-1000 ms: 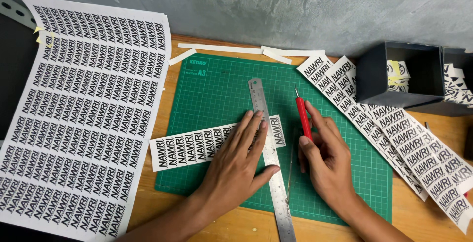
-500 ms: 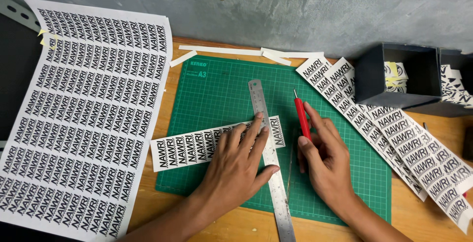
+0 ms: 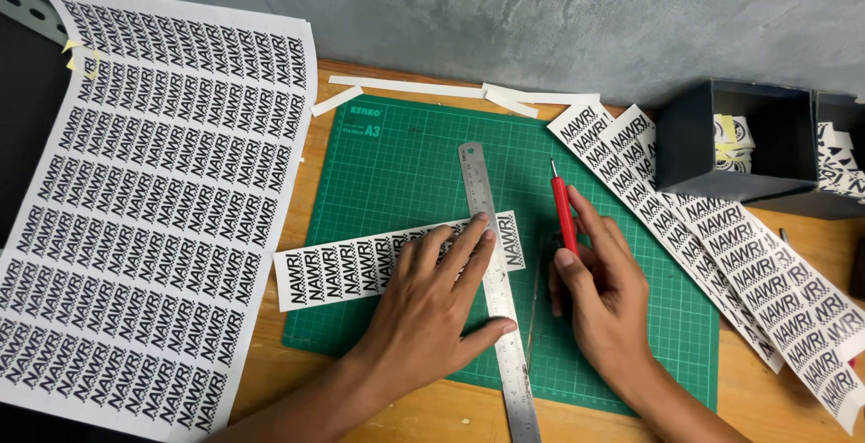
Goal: The person uses a metal ruler and a red utility knife to cut a sheet of printed stickers on a green cutting mat. They align the ruler, slice through the paper, and separate the cut strips, placing them into a nearby black box.
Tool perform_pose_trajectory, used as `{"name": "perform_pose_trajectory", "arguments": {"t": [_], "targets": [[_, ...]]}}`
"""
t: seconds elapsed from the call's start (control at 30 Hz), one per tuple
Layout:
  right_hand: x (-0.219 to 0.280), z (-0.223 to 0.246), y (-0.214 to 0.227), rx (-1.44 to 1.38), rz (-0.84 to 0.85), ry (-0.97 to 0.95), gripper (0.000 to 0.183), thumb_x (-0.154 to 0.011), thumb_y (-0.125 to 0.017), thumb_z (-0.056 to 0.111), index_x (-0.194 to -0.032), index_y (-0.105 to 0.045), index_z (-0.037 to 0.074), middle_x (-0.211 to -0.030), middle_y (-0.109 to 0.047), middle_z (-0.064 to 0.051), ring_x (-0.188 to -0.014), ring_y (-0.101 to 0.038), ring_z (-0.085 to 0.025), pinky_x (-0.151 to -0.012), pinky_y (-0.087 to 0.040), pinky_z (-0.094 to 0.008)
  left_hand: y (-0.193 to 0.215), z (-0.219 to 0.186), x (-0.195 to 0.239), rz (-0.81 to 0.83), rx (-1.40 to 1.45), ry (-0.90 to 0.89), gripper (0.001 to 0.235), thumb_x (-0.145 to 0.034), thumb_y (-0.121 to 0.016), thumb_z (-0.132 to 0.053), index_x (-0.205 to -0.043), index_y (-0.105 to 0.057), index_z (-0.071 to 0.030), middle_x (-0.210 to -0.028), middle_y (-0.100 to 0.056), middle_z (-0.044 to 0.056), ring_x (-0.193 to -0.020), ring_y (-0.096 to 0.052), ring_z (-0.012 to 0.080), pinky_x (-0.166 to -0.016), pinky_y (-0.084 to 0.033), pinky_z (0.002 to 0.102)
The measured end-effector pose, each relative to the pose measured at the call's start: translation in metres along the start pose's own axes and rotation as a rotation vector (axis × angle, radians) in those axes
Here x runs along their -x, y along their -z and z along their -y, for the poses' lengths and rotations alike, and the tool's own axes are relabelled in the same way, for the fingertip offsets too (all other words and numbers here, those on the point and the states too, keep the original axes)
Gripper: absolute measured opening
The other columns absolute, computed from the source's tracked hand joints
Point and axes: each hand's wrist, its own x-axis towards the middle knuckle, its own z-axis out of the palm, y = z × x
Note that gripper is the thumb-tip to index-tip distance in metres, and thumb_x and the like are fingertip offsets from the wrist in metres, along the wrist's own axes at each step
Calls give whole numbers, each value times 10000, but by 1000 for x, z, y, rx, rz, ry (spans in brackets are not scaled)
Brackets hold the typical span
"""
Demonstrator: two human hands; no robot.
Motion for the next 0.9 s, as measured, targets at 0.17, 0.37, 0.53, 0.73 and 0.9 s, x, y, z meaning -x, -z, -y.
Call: {"name": "perform_pose_trajectory", "arguments": {"t": [0.17, 0.37, 0.53, 0.73, 0.9], "targets": [[0, 0, -1, -14, 0, 1, 611, -1088, -568, 89, -1696, -532, 41, -1212, -546, -95, -572, -606, -160, -423, -522, -262, 0, 0, 0, 13, -18, 11, 917, -1008, -736, -689, -1602, -582, -8, -1745, -514, 174, -1346, -556, 407, -1036, -477, 566], [1, 0, -1, -23, 1, -3, 612, -1095, -569, 94, -1704, -524, 48, -1178, -524, -83, -595, -609, -153, -421, -530, -259, -1, -1, 0, 5, -27, 10, 913, -1003, -737, -693, -1594, -587, -13, -1743, -516, 178, -1348, -553, 402, -1040, -476, 559], [1, 0, -1, -28, -4, -10, 612, -1096, -572, 99, -1704, -524, 47, -1193, -522, -86, -602, -611, -153, -423, -533, -261, 0, -1, 0, 3, -29, 11, 912, -995, -744, -690, -1589, -585, -17, -1743, -514, 175, -1343, -554, 398, -1043, -476, 552], [1, 2, -1, -9, -2, -3, 610, -1099, -568, 101, -1705, -526, 48, -1182, -523, -83, -590, -610, -155, -431, -527, -261, 0, -2, 0, 8, -41, 14, 918, -1001, -736, -699, -1597, -576, -19, -1756, -502, 173, -1351, -552, 395, -1035, -480, 548], [1, 1, -1, 2, -1, -5, 612, -1090, -567, 91, -1701, -532, 57, -1236, -556, -95, -574, -610, -160, -430, -522, -262, -1, -3, 1, 12, -47, 24, 944, -990, -744, -712, -1616, -575, -26, -1754, -505, 162, -1359, -554, 397, -1042, -475, 550]]}}
